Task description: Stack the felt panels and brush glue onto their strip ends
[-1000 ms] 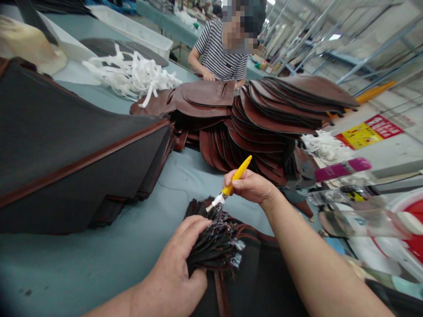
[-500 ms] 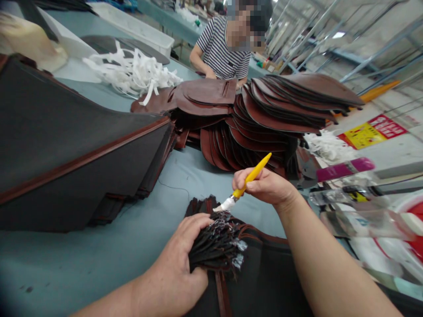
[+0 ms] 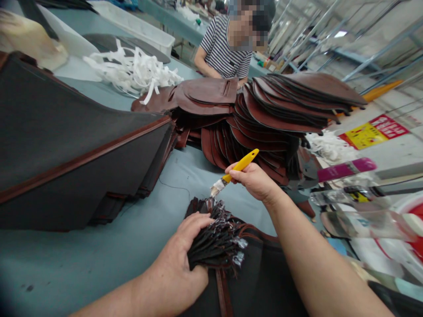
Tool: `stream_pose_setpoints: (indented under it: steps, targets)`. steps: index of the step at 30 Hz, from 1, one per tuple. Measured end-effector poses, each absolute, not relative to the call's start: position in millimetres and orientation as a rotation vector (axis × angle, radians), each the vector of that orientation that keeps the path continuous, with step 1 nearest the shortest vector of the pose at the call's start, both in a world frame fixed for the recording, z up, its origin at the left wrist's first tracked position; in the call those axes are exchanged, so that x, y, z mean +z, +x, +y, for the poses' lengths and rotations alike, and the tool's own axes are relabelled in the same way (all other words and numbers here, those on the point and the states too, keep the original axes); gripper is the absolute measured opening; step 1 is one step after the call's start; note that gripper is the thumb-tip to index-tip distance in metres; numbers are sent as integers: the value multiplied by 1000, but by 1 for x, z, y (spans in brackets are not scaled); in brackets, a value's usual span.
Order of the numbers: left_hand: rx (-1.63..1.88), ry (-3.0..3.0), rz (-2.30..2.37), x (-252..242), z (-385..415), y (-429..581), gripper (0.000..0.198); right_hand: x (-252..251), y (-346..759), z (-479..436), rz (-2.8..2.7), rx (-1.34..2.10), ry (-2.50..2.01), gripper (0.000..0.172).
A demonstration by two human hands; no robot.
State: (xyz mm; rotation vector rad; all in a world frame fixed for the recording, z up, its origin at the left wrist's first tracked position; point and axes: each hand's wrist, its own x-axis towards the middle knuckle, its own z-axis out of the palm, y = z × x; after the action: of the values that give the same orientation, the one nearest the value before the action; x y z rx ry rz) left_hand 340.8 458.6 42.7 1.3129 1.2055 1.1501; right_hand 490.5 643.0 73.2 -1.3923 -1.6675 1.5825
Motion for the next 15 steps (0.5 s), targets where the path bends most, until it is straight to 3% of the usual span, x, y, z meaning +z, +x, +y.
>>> stream_pose_setpoints:
  steps: [6,15]
  targets:
    - [1155,1319,1214,42,460,342,61,83,485,635,-1735,1714,-1338,24]
    - [975,1098,1252,47,464,340,63,79,500,646,-1550,1468,-1401,30]
